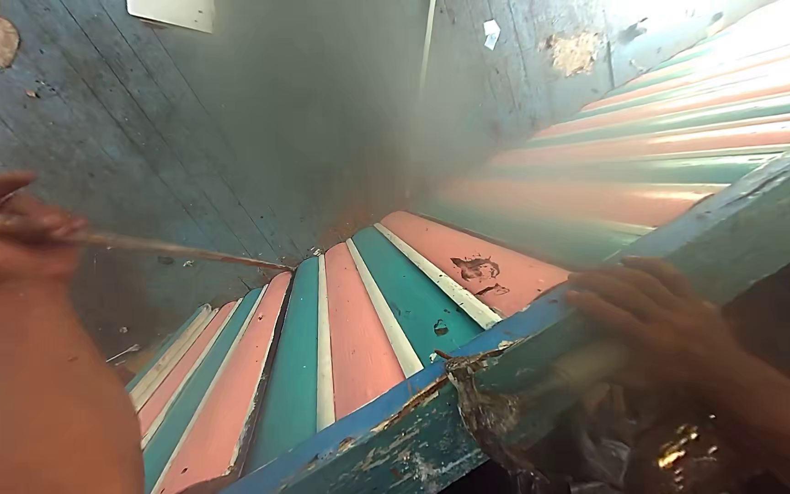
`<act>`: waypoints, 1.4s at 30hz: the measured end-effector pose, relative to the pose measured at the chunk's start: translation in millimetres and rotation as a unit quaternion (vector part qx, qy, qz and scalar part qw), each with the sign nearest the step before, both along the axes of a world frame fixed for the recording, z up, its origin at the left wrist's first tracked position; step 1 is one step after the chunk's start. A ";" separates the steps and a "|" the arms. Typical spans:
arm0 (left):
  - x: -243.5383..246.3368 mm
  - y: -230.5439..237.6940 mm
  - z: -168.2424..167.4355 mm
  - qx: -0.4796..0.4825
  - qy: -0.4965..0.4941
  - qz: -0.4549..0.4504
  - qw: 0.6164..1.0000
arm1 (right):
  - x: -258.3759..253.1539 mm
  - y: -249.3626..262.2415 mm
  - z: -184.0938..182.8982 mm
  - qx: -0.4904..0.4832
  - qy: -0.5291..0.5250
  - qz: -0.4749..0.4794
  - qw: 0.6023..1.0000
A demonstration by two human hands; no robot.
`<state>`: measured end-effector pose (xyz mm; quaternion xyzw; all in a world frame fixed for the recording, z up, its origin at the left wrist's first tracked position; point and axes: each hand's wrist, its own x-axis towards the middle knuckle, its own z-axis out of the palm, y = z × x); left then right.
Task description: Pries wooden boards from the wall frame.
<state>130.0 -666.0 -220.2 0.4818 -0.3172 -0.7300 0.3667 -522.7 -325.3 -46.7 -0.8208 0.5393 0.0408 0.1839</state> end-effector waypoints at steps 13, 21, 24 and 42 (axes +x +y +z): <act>-349.9 79.3 -51.8 -0.083 0.024 -0.520 0.850 | 2.1 3.7 -0.6 -0.009 0.000 -0.017 1.000; -322.4 74.4 -51.8 -0.129 -0.141 -0.363 0.912 | 2.7 8.3 -1.7 -0.005 -0.011 -0.039 0.999; -293.8 23.4 -26.7 -0.184 -0.197 -0.176 0.947 | 1.4 7.6 -3.2 -0.017 -0.015 -0.038 0.999; -242.3 19.5 251.6 -0.469 -0.008 0.056 0.882 | 3.5 -12.1 14.5 0.045 -0.044 -0.036 0.997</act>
